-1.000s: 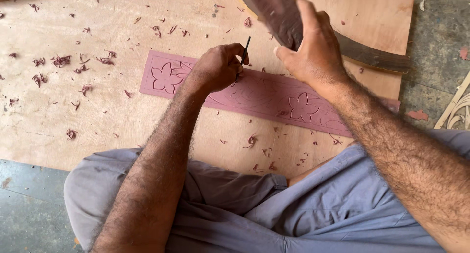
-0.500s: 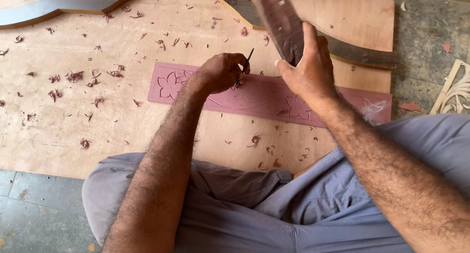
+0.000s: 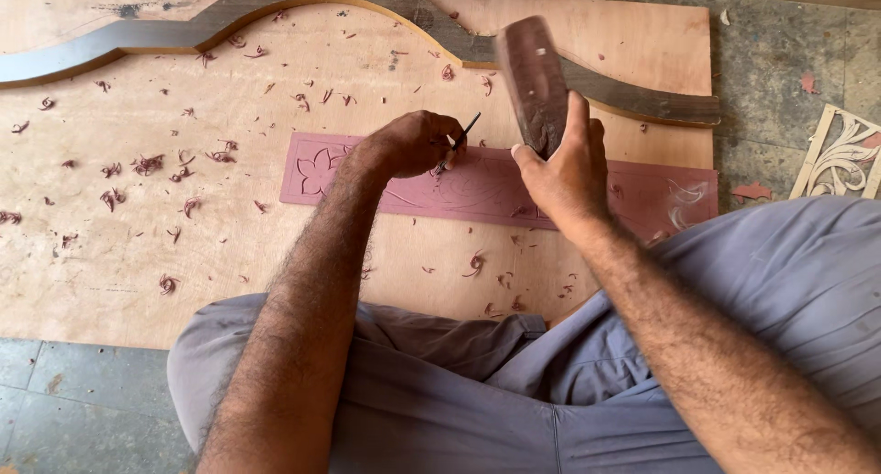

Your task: The person carves floral patterns into a wooden panel using a chisel and a wooden mallet.

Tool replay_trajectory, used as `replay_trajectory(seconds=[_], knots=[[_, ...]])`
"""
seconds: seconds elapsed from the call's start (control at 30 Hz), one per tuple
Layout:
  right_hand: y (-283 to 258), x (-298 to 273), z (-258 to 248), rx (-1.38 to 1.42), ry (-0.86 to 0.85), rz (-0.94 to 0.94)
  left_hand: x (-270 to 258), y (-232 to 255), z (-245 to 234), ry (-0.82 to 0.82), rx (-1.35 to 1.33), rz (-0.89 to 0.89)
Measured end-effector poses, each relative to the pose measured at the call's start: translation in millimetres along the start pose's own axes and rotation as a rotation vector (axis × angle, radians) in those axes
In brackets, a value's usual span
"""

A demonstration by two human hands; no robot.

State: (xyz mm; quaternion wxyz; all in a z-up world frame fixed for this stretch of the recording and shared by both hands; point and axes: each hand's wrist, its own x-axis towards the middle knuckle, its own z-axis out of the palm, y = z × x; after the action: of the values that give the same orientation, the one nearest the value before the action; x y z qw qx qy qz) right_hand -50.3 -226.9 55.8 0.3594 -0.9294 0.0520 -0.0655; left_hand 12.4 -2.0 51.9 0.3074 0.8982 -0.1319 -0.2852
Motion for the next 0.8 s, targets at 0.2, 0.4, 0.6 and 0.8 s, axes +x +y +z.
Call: replay_trajectory(seconds=[0.2,0.4,0.6,0.8], knots=[[2,-14,-2,-0.161,-0.061,0.016,-1,7,-5,-0.057,0.031,0.000],[1,-31,-5,-0.240,-0.078,-0.015,-4,14,-3,-0.084,0.044,-0.003],[4,-41,-8,-0.340,-0.090,-0.071,-2,11,1,-0.142,0.019,-0.035],[-4,-36,-9,-0.161,-0.150,0.121,-21,-4,-8,-0.072,0.034,0.002]])
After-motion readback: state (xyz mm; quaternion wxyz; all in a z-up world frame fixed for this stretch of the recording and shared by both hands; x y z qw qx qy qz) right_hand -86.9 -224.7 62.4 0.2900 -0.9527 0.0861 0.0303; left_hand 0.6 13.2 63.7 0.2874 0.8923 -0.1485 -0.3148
